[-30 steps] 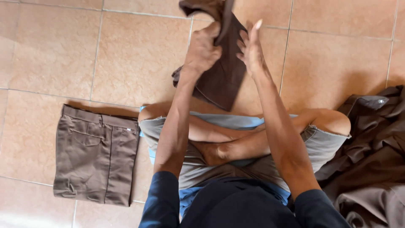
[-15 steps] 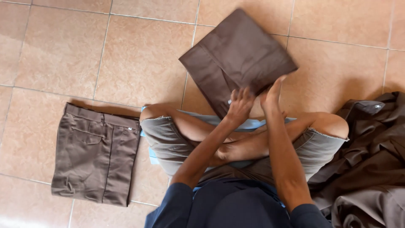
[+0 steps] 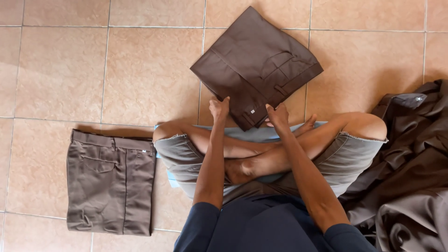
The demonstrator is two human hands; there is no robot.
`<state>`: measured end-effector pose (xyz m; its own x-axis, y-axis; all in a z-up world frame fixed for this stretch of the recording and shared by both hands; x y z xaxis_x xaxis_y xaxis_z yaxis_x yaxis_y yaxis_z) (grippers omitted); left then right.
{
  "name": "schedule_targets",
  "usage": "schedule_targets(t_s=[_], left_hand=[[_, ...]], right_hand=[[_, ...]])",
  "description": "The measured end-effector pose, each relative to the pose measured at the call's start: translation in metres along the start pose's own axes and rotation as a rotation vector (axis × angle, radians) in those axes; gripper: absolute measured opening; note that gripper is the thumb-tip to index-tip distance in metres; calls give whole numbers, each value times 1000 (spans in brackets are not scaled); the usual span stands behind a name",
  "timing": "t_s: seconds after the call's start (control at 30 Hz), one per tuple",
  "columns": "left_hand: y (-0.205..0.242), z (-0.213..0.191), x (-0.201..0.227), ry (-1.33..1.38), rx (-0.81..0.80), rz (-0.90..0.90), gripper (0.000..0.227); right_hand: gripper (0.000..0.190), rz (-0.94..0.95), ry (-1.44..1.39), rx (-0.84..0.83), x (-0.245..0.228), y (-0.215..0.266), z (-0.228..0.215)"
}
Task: Folding brown trousers into neat rectangles while sitting on the floor.
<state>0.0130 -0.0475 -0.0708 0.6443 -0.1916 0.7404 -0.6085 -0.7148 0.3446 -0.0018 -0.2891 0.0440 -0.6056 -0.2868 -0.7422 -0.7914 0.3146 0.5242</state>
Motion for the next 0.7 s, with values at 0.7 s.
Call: schedule_targets(t_s=[0.7], left_hand=[[34,-58,59,-305,277,455,26]], right_hand=[[31,-233,561,250,25,-127,-79]])
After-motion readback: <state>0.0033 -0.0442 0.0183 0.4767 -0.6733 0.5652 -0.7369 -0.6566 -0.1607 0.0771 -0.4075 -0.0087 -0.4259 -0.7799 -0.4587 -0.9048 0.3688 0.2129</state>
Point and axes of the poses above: each hand's wrist, its own y-axis away from the middle knuckle, its own z-axis out of the palm, x = y × z, the point moved 1 cm from there along -y, towards the middle knuckle, and after that the axes turned 9 degrees about x, right-handed, at the moved point
